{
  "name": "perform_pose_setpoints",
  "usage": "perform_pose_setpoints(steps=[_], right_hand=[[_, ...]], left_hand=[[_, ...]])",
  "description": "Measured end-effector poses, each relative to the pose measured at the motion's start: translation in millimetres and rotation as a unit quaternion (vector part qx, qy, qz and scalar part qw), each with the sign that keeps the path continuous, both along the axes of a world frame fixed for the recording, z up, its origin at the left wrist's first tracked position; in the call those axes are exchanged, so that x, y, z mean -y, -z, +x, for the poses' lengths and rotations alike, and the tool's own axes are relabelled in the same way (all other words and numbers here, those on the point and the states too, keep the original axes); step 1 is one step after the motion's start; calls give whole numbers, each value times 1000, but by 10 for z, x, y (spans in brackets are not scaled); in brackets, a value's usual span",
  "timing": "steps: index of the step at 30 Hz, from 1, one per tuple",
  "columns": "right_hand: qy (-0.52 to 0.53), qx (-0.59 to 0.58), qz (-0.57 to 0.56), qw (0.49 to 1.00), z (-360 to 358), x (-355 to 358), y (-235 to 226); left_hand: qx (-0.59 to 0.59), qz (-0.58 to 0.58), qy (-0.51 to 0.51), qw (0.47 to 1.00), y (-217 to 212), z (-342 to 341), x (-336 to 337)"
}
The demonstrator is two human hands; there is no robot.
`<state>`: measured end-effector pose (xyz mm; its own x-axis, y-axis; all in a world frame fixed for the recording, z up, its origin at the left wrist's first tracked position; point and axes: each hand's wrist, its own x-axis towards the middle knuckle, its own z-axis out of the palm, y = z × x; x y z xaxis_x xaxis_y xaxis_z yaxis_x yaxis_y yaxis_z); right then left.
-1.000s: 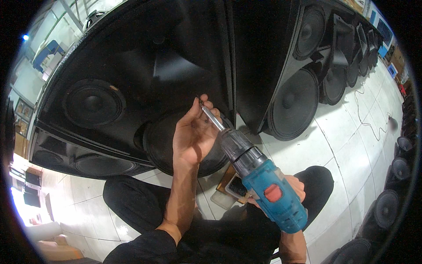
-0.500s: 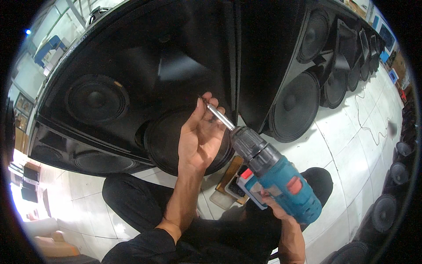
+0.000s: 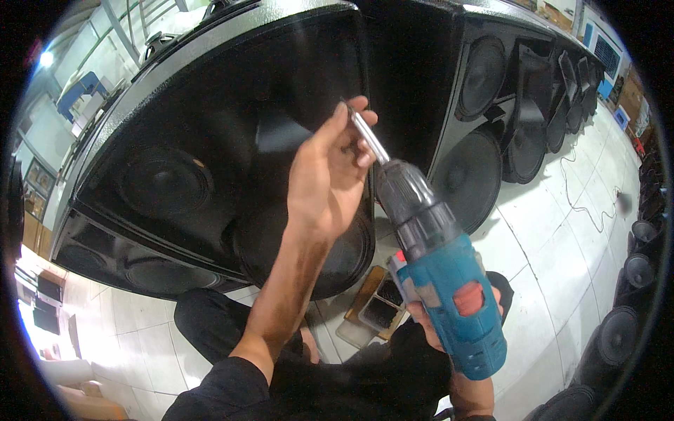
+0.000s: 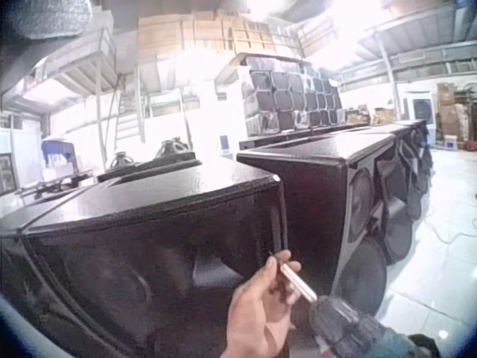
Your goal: The person uses a cordless drill to drive screws into the front of large black speaker cabinets. They repeatedly pick up screws from a small box, attach them to the drill bit, and fasten them into the speaker frames while sitting on the floor.
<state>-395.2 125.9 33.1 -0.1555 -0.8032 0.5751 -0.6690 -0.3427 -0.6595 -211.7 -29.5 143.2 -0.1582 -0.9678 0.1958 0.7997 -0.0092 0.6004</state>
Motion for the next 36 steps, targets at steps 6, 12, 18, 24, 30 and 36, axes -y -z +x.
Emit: perform_pose_setpoints(steps=[6, 12, 18, 24, 30, 36], right_hand=[[9, -10, 25, 1000, 73, 330, -454], [-100, 132, 19, 986, 82, 511, -373], [-93, 169, 118, 974, 51, 498, -254], [-67, 113, 146, 980, 19, 517, -213], [-105, 164, 114, 974, 150, 530, -313], [-101, 129, 43, 985, 154, 491, -470]], left_hand=[[67, -57, 4, 996, -186, 122, 266], [55, -35, 12, 998, -192, 143, 337], [36, -38, 44, 998, -181, 175, 385], [25, -30, 43, 998, -167, 178, 402], [42, -37, 37, 998, -197, 229, 413], [538, -160, -335, 757, -427, 477, 40]])
